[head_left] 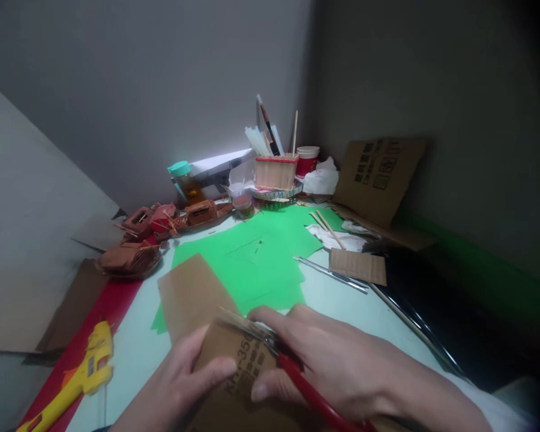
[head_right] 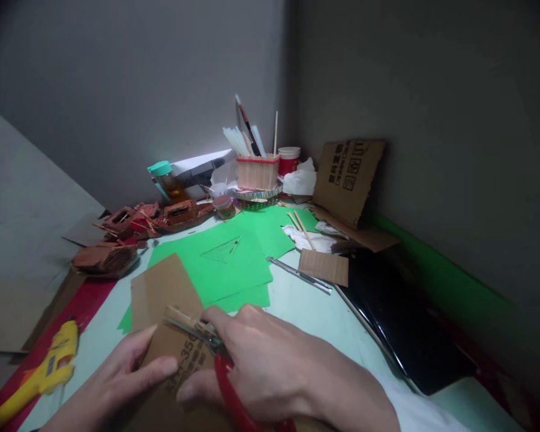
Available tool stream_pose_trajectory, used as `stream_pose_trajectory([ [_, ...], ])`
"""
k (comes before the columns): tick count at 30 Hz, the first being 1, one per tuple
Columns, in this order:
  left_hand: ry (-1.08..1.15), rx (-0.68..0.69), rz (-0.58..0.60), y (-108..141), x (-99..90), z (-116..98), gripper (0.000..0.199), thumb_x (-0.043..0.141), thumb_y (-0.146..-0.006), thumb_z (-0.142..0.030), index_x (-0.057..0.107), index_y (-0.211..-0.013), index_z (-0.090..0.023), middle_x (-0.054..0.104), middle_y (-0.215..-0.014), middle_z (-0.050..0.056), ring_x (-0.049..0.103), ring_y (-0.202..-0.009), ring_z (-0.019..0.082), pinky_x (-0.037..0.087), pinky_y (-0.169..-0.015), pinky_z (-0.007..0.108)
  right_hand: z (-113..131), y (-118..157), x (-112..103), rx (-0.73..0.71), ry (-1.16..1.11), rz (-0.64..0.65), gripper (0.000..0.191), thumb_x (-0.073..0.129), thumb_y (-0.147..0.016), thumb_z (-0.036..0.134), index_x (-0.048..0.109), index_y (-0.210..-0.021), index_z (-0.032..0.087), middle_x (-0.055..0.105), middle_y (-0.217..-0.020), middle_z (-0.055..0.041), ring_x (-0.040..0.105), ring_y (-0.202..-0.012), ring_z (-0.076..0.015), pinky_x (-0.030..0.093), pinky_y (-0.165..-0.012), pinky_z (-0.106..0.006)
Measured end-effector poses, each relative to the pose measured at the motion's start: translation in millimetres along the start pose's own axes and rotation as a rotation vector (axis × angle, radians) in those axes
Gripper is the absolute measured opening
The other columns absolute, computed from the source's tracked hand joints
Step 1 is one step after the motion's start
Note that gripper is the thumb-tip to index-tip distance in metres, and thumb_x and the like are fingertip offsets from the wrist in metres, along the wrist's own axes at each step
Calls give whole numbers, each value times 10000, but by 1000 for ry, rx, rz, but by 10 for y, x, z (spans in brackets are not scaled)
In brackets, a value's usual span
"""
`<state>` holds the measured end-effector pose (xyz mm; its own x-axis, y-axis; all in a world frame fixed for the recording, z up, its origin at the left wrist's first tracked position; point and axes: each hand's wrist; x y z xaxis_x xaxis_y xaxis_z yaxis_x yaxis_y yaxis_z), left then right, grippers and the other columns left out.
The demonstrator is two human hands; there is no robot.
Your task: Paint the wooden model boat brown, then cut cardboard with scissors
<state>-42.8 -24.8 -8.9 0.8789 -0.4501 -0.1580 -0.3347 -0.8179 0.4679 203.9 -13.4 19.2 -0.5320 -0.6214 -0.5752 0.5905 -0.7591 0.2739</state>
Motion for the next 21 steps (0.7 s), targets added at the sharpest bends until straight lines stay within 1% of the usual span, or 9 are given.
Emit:
stream_pose_trajectory([
  [1,-1,-8,-1,4,0,-11,544,701,-820,-508,632,-1259,-193,722,-1232,112,648,-1112,340,515,-900,416,8,-8,7,3,1,10,535,586,-826,718,618,-1144,289,566,-706,28,530,-547,-155,326,-414,-215],
  [4,-17,-15,0,-1,-22,-46,508,693,-826,-508,655,-1224,-195,739,-1191,102,660,-1090,336,508,-914,420,-4,-72,42,6,-7,31,380,565,-894,593,629,-1003,235,575,-684,15,487,-500,-127,311,-402,-210],
  [5,-19,-14,-1,-7,-34,-53,509,693,-825,-508,654,-1223,-193,738,-1196,104,659,-1098,339,509,-920,424,-16,-100,56,-3,-8,33,341,551,-918,548,626,-964,219,576,-678,12,472,-491,-116,304,-406,-208],
  [7,-18,-19,-3,-22,-58,-60,524,691,-830,-501,638,-1245,-187,719,-1247,120,631,-1162,355,519,-922,433,-42,-147,83,-19,-2,25,321,527,-949,503,622,-929,197,575,-670,6,457,-489,-104,293,-418,-207],
  [10,-25,-17,4,-35,-76,-65,566,684,-832,-516,620,-1276,-171,692,-1302,145,611,-1204,373,534,-906,439,-65,-171,106,4,-11,14,414,540,-927,595,633,-981,196,575,-679,6,475,-522,-115,304,-433,-211],
  [12,-34,-1,32,-34,-73,-69,565,677,-840,-523,625,-1278,-169,690,-1308,145,622,-1190,368,532,-915,437,-59,-154,104,23,-36,1,496,591,-857,686,631,-1014,217,555,-660,25,480,-531,-126,317,-436,-215],
  [14,-39,26,58,-24,-60,-71,525,677,-851,-508,640,-1265,-187,692,-1308,125,636,-1171,348,531,-912,416,-30,-121,90,33,-43,-6,555,645,-780,740,620,-1010,235,532,-639,44,475,-524,-132,317,-426,-217],
  [18,-64,77,97,8,-14,-80,407,660,-882,-467,684,-1202,-218,729,-1233,76,662,-1100,304,519,-910,382,52,-48,54,16,3,-8,604,669,-729,770,600,-1028,249,522,-636,56,476,-516,-133,294,-404,-208],
  [21,-77,37,119,17,9,-95,391,641,-890,-462,698,-1182,-208,751,-1168,74,663,-1080,310,515,-904,389,78,-30,54,1,40,5,593,645,-762,753,611,-1063,243,525,-630,53,475,-499,-130,273,-395,-206],
])
Point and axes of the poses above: each hand's wrist, its own y-axis away from the middle knuckle, its own x-axis out of the palm, z = x × y
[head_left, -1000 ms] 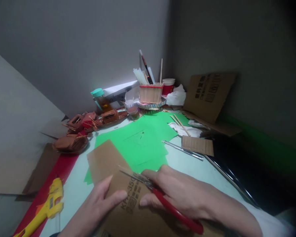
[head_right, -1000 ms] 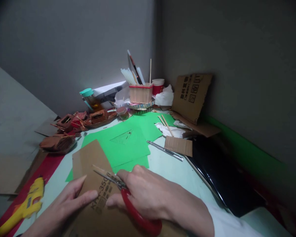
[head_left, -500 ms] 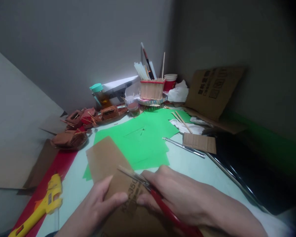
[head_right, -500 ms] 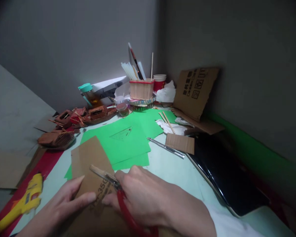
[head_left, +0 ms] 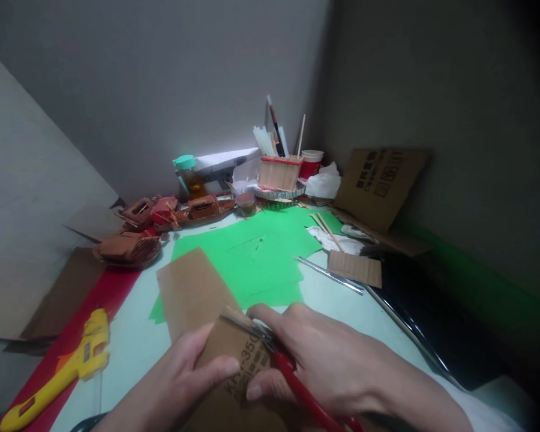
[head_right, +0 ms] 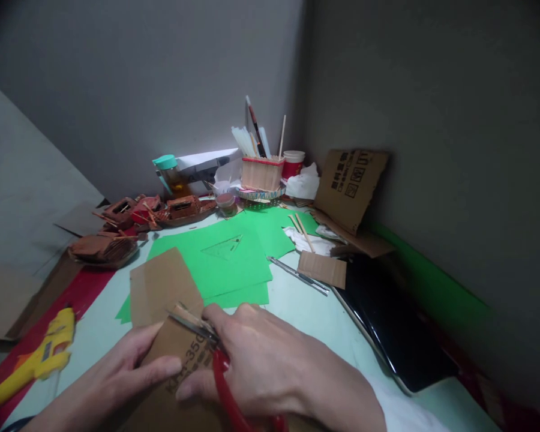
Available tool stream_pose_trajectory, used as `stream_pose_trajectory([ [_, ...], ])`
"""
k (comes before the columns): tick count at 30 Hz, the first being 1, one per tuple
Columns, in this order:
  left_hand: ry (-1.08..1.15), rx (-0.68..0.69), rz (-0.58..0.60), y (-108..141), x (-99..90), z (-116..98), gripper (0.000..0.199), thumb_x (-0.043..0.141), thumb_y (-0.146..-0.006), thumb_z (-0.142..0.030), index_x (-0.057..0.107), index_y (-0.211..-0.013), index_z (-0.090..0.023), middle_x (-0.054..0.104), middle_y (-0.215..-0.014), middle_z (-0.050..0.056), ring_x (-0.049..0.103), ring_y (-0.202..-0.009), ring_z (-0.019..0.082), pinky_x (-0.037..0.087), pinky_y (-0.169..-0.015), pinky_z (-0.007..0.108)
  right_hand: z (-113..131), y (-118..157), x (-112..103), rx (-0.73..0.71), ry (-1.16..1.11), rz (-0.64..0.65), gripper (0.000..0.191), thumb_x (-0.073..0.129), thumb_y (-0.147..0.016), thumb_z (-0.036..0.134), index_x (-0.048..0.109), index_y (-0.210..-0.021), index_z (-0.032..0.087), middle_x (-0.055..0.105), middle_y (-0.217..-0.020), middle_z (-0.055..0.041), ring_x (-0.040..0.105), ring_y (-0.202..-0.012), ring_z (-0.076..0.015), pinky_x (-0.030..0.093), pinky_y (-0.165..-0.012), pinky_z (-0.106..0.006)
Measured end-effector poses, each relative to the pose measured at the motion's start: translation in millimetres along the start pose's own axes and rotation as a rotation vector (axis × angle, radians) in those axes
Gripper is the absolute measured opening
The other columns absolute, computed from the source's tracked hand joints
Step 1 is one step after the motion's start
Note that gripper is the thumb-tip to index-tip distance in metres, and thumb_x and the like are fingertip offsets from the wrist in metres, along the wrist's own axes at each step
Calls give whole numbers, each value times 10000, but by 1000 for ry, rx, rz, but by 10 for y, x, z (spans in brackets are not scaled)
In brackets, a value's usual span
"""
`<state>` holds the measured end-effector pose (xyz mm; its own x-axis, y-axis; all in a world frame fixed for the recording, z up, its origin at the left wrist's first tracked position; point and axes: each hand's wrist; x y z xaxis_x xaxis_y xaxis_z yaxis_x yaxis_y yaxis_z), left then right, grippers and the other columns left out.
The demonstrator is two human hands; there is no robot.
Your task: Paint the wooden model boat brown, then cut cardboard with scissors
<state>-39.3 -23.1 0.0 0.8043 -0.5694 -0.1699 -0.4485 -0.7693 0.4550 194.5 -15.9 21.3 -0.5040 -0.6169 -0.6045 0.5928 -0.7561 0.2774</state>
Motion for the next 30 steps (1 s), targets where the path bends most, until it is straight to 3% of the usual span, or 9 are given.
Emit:
stream_pose_trajectory([
  [6,7,64,-48,-34,-47,67,418,646,-898,-449,670,-1254,-229,729,-1219,68,647,-1111,303,502,-956,405,-69,-92,70,-16,3,11,494,529,-925,651,630,-955,168,559,-657,9,436,-494,-104,250,-430,-220],
  [11,-10,52,-53,-16,-33,76,464,645,-896,-477,648,-1280,-216,709,-1263,71,617,-1169,305,484,-984,388,-101,-95,81,-27,-35,-24,575,589,-835,743,630,-1012,197,536,-644,30,420,-519,-113,291,-441,-209],
  [15,-45,79,-13,11,32,36,371,638,-903,-441,676,-1206,-229,741,-1130,21,649,-1053,267,494,-927,348,-51,-28,40,-27,-76,-6,637,672,-749,756,594,-1149,266,519,-601,62,441,-496,-131,298,-410,-206],
  [19,-15,34,8,12,45,36,286,629,-909,-411,695,-1128,-240,750,-1037,-2,660,-1003,259,508,-857,329,-3,-20,28,5,-34,-3,607,673,-756,737,610,-1102,242,514,-609,50,430,-495,-130,269,-396,-208],
  [22,54,38,50,-13,13,39,332,629,-912,-422,679,-1196,-257,746,-1130,2,651,-1067,263,502,-912,338,-21,-72,71,34,-26,19,474,602,-867,641,617,-1000,186,548,-636,20,433,-491,-116,268,-409,-213],
  [25,47,31,12,-35,-18,30,362,636,-909,-440,682,-1217,-257,746,-1175,11,656,-1088,273,494,-939,345,-90,-138,136,-23,-11,-27,449,538,-933,609,606,-883,167,525,-623,26,391,-486,-94,269,-438,-217],
  [30,33,48,-1,-14,-17,59,387,637,-901,-452,689,-1226,-250,714,-1268,34,648,-1104,293,497,-943,363,-143,-120,133,-45,-30,-69,563,632,-811,731,621,-963,188,486,-602,55,397,-502,-106,282,-440,-213],
])
Point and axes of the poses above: each hand's wrist, its own y-axis away from the middle knuckle, its own x-axis out of the palm, z = x × y
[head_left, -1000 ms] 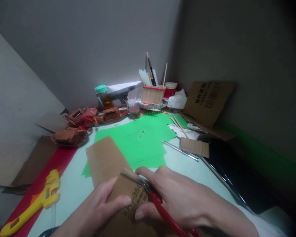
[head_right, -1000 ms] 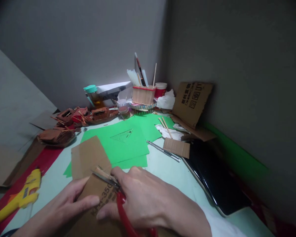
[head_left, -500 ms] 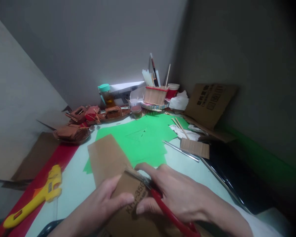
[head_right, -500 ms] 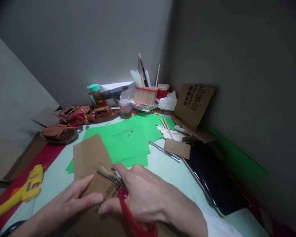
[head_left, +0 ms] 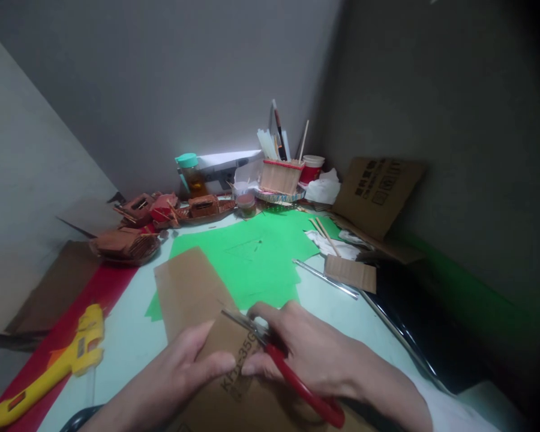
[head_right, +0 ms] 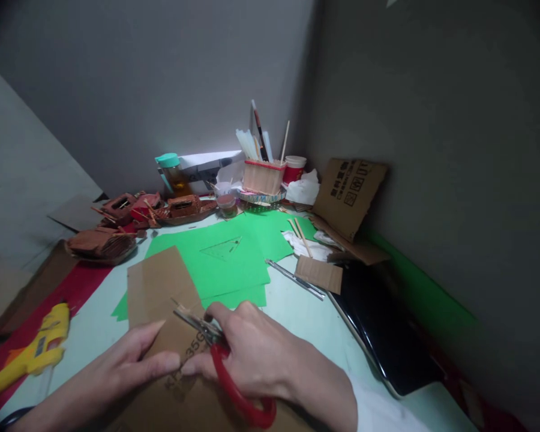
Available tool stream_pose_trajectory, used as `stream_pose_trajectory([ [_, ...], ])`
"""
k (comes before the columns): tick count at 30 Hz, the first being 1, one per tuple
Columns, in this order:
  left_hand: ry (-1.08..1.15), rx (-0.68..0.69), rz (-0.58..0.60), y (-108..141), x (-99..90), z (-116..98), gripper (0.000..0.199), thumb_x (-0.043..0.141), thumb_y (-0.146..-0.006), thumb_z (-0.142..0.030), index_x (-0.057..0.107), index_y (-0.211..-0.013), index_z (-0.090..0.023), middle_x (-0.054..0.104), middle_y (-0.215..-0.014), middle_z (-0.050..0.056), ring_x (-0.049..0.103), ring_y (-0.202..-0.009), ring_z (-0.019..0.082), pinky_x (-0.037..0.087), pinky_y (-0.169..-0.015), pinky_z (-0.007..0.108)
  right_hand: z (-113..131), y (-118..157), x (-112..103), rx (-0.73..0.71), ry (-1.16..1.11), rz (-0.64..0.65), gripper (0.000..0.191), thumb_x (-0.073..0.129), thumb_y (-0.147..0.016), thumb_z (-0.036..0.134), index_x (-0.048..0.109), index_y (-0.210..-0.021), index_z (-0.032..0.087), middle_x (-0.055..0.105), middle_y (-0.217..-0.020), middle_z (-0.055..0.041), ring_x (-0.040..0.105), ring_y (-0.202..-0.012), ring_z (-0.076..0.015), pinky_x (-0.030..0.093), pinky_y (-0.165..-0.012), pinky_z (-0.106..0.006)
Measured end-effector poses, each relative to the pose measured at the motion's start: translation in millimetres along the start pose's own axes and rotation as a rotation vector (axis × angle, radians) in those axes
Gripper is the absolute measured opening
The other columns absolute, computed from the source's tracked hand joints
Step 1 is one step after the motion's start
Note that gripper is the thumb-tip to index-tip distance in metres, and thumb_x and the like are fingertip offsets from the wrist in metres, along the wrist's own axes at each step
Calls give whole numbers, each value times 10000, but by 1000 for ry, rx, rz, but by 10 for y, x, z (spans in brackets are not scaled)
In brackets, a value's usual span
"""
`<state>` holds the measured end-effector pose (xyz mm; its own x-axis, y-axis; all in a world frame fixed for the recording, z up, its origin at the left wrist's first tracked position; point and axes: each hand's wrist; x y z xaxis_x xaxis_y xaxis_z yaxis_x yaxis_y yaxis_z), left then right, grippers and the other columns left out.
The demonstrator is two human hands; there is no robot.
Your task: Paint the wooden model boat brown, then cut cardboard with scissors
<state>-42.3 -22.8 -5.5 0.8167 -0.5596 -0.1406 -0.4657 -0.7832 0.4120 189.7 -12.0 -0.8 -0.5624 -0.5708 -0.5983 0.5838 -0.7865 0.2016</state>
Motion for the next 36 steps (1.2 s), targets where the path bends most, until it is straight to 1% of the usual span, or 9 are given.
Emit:
stream_pose_trajectory([
  [3,-22,22,25,23,22,31,403,659,-885,-454,672,-1246,-275,715,-1250,12,639,-1114,275,485,-965,346,71,70,-66,6,-25,55,678,681,-736,762,598,-1150,232,495,-608,65,430,-500,-124,286,-404,-202],
  [5,-54,28,19,26,38,31,400,661,-884,-441,665,-1249,-279,730,-1194,4,634,-1108,270,476,-983,347,115,95,-90,11,-14,70,702,670,-737,771,582,-1186,238,514,-619,59,439,-498,-127,277,-391,-201],
  [13,-41,-9,0,-37,25,-4,393,643,-895,-461,680,-1230,-260,738,-1203,23,651,-1111,297,486,-971,384,69,-56,13,32,75,12,537,508,-910,696,596,-854,170,536,-631,14,409,-494,-100,276,-440,-220],
  [17,-6,-59,-1,-5,44,22,387,654,-880,-478,674,-1199,-259,738,-1200,24,640,-1137,307,490,-955,377,57,-54,-4,32,57,12,568,587,-830,750,593,-910,188,519,-611,37,405,-483,-104,278,-426,-215],
  [21,-89,-46,0,8,89,12,322,662,-868,-481,698,-1080,-241,756,-1080,14,656,-1054,295,502,-890,343,65,16,-23,8,80,32,590,628,-788,761,595,-1013,216,520,-629,49,424,-470,-111,269,-393,-211],
  [26,-63,15,26,-41,58,48,370,645,-885,-474,684,-1187,-264,725,-1226,20,622,-1150,296,451,-1015,382,71,8,12,-5,107,-16,524,522,-910,682,626,-836,173,518,-611,25,387,-468,-92,252,-423,-224],
  [29,-21,-10,31,-46,25,92,447,662,-866,-501,662,-1223,-231,723,-1229,60,615,-1167,327,466,-1001,424,75,-21,27,-41,100,-35,559,486,-943,661,610,-729,160,479,-557,31,362,-455,-81,228,-432,-231],
  [33,-1,-29,19,-24,58,80,419,653,-891,-470,648,-1246,-248,722,-1228,38,604,-1200,296,456,-1008,385,86,0,24,-26,115,-49,570,531,-889,722,629,-799,167,504,-573,34,370,-462,-87,234,-423,-226],
  [36,-35,-4,10,-27,90,62,319,639,-908,-459,674,-1166,-273,737,-1154,-6,628,-1152,267,464,-973,339,83,11,31,5,142,-45,574,565,-849,743,645,-867,175,523,-591,32,375,-460,-96,242,-407,-227],
])
Point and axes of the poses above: each hand's wrist, its own y-axis away from the middle knuckle, its own x-axis out of the palm, z = x × y
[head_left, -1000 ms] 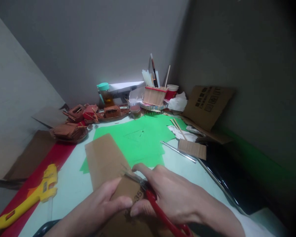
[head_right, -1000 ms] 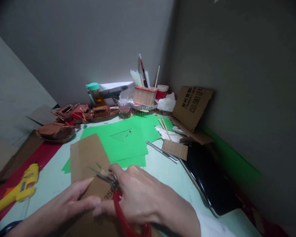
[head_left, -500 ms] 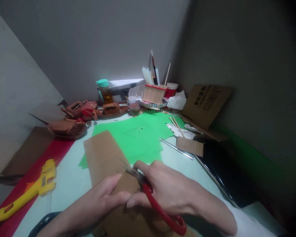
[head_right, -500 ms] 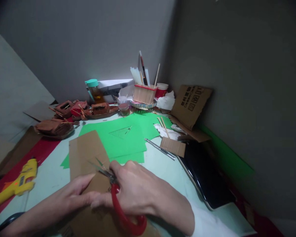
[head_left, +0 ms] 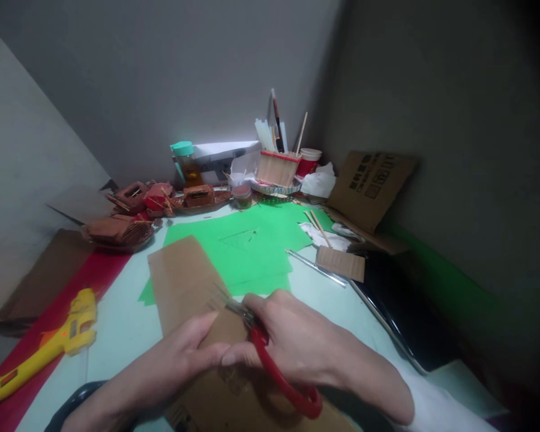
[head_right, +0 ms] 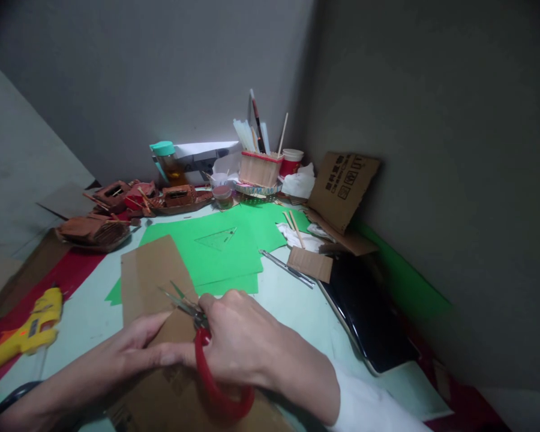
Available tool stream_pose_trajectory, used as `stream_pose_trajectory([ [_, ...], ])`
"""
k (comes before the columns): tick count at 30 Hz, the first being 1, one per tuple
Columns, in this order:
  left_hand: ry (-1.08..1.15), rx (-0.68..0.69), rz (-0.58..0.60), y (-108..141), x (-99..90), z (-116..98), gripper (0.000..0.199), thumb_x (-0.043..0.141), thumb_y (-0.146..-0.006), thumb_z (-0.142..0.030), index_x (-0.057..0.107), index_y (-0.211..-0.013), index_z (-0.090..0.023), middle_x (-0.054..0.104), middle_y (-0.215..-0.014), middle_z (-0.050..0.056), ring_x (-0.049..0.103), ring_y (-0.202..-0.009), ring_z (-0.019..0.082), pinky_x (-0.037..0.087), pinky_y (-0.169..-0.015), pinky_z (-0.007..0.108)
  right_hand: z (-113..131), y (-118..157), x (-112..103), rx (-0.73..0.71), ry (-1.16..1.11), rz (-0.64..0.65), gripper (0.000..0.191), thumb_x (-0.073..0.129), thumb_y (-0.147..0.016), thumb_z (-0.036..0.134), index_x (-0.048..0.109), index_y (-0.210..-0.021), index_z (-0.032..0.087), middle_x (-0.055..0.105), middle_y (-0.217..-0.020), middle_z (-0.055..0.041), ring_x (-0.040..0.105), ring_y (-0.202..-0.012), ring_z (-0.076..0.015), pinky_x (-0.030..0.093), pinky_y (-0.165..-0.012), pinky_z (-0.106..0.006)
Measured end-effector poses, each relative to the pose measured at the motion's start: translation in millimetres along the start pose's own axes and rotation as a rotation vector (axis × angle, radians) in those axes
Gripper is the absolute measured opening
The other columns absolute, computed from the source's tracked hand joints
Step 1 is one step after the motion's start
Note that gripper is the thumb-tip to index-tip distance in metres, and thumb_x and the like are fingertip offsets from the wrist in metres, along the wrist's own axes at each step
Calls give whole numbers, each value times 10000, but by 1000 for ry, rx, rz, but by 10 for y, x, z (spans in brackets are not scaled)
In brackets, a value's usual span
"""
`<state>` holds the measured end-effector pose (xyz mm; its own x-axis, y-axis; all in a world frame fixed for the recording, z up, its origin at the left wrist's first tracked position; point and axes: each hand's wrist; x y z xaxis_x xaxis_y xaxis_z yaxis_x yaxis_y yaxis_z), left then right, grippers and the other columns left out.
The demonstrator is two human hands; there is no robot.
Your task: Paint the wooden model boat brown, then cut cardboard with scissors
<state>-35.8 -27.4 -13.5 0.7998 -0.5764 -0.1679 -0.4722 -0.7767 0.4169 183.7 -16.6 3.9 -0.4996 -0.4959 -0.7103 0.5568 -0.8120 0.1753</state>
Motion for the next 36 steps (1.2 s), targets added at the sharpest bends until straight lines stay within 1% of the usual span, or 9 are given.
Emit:
stream_pose_trajectory([
  [3,-17,5,26,-17,-17,24,340,644,-895,-490,679,-1141,-259,734,-1181,7,626,-1157,289,454,-984,362,-10,-22,35,11,22,-7,507,550,-913,641,655,-785,162,500,-559,28,369,-448,-93,239,-407,-231],
  [7,41,-20,49,-17,-62,66,458,670,-870,-490,634,-1271,-273,686,-1318,19,572,-1243,305,410,-1051,392,4,-16,71,15,22,-41,392,571,-934,471,634,-705,160,452,-519,38,332,-433,-82,209,-404,-228],
  [13,17,37,68,-20,-22,-9,395,628,-917,-406,650,-1291,-280,654,-1377,21,590,-1216,288,438,-1021,366,48,21,82,55,7,-71,506,621,-841,664,608,-702,178,502,-521,26,334,-429,-87,176,-400,-230],
  [18,102,-80,50,-30,1,27,509,697,-831,-476,641,-1310,-313,692,-1323,23,555,-1278,337,435,-1037,428,-19,-68,186,54,7,-104,553,544,-923,635,679,-738,131,596,-590,-46,388,-480,-102,263,-456,-235],
  [21,159,-98,82,-54,-16,113,533,717,-813,-450,633,-1322,-317,687,-1334,29,533,-1314,342,417,-1062,449,-110,-96,158,16,-1,-82,560,564,-904,663,676,-738,140,584,-581,-24,379,-479,-96,274,-464,-231],
  [25,182,-58,168,-81,-90,162,491,719,-825,-434,661,-1279,-256,735,-1239,64,644,-1163,332,468,-1000,434,-254,-73,-38,-6,-18,-148,520,631,-840,699,600,-790,183,539,-591,38,400,-517,-99,285,-479,-221],
  [29,181,-126,12,-39,-204,86,418,759,-792,-431,723,-1153,-224,755,-1178,100,694,-1029,320,544,-834,367,-313,-13,-234,-8,17,-225,484,650,-848,665,514,-753,210,455,-566,74,371,-534,-105,269,-496,-236],
  [31,223,-117,-18,-9,-246,34,380,778,-779,-409,747,-1093,-198,774,-1090,111,713,-905,296,549,-747,335,-305,15,-282,-1,50,-248,463,662,-851,638,504,-747,215,436,-552,79,361,-538,-111,266,-504,-242],
  [36,336,-36,-61,13,-305,-10,334,776,-785,-374,747,-1045,-165,777,-935,100,711,-802,262,537,-683,302,-350,2,-291,66,189,-305,312,675,-886,495,592,-850,196,554,-599,28,484,-565,-146,255,-534,-258],
])
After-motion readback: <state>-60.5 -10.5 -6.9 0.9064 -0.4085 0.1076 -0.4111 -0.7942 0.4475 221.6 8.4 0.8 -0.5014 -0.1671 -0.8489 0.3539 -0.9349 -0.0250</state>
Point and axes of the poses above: each hand's wrist, its own y-axis away from the middle knuckle, its own x-axis out of the palm, z = x × y
